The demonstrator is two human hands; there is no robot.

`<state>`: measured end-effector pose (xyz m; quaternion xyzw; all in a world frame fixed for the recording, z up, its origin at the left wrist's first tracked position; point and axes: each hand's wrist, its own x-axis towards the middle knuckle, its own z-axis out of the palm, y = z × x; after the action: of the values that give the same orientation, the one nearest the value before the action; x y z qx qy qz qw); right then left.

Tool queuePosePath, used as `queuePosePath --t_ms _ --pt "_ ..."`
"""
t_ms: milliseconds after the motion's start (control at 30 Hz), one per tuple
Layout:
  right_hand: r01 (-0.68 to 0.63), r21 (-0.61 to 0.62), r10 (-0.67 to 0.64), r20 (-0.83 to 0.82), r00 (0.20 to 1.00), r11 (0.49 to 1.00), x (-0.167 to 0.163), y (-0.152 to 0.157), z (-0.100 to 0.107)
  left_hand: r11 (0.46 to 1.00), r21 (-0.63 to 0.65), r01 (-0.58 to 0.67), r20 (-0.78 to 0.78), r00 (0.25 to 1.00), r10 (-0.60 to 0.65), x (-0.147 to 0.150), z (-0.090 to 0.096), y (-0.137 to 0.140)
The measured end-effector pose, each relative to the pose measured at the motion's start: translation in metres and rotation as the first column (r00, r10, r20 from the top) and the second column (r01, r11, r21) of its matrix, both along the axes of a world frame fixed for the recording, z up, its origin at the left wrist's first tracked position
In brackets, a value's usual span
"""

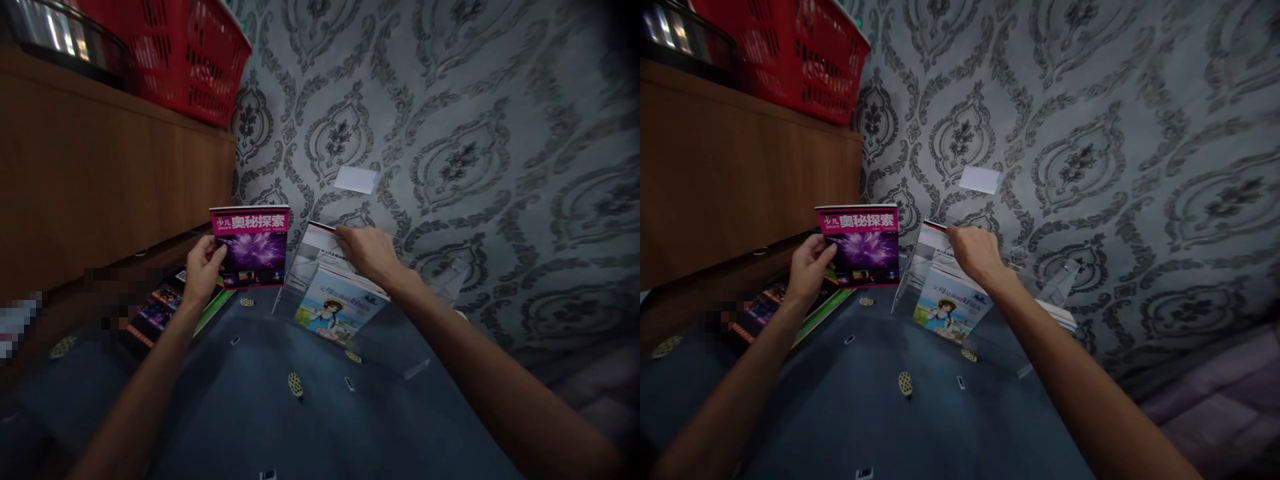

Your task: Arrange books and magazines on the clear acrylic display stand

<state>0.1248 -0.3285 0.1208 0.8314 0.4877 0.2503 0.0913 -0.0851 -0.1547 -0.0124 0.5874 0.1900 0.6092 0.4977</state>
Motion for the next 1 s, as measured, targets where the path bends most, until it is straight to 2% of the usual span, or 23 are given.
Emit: queuePosePath --t_ms 267,467,633,767,833,900,967,1000 --pt "-0.039 -0.006 0.039 0.018 0.999 0.999 0.013 0.012 0.004 1.000 -0.010 -0.003 -0.014 1.000 0.003 -0.003 -0.001 0.002" --pt "-0.039 -0.009 0.039 -0.009 0.999 0.999 0.007 0.009 0.002 0.999 -0.034 0.006 0.015 1.000 -0.006 -0.003 0.001 0.001" --pt "-0.033 0.164 0.029 0.029 0.999 0.986 0.002 0.007 -0.011 0.999 -0.041 0.036 0.014 0.999 -0.035 -0.003 0.002 0.001" --pt "-0.051 0.254 0.045 0.027 0.999 0.966 0.008 0.004 -0.021 0.998 -0.045 0.032 0.012 0.999 -0.032 -0.004 0.001 0.002" --pt "-0.048 0.365 0.038 0.033 0.999 0.930 0.016 0.001 -0.024 0.999 -0.042 0.027 0.010 1.000 -0.026 -0.005 0.000 0.002" --pt "-0.013 0.496 0.012 0.007 1.000 0.868 0.029 -0.003 -0.026 0.999 -0.041 0.028 0.009 1.000 -0.028 -0.006 0.000 0.003" --pt "0.060 0.567 -0.003 -0.102 0.995 0.821 0.043 -0.007 -0.027 0.999 -0.045 0.025 0.013 1.000 -0.025 -0.007 0.001 0.004" --pt "0.101 0.570 0.004 -0.180 0.984 0.815 0.049 -0.008 -0.028 0.999 -0.048 0.021 0.018 1.000 -0.020 -0.007 0.001 0.004"
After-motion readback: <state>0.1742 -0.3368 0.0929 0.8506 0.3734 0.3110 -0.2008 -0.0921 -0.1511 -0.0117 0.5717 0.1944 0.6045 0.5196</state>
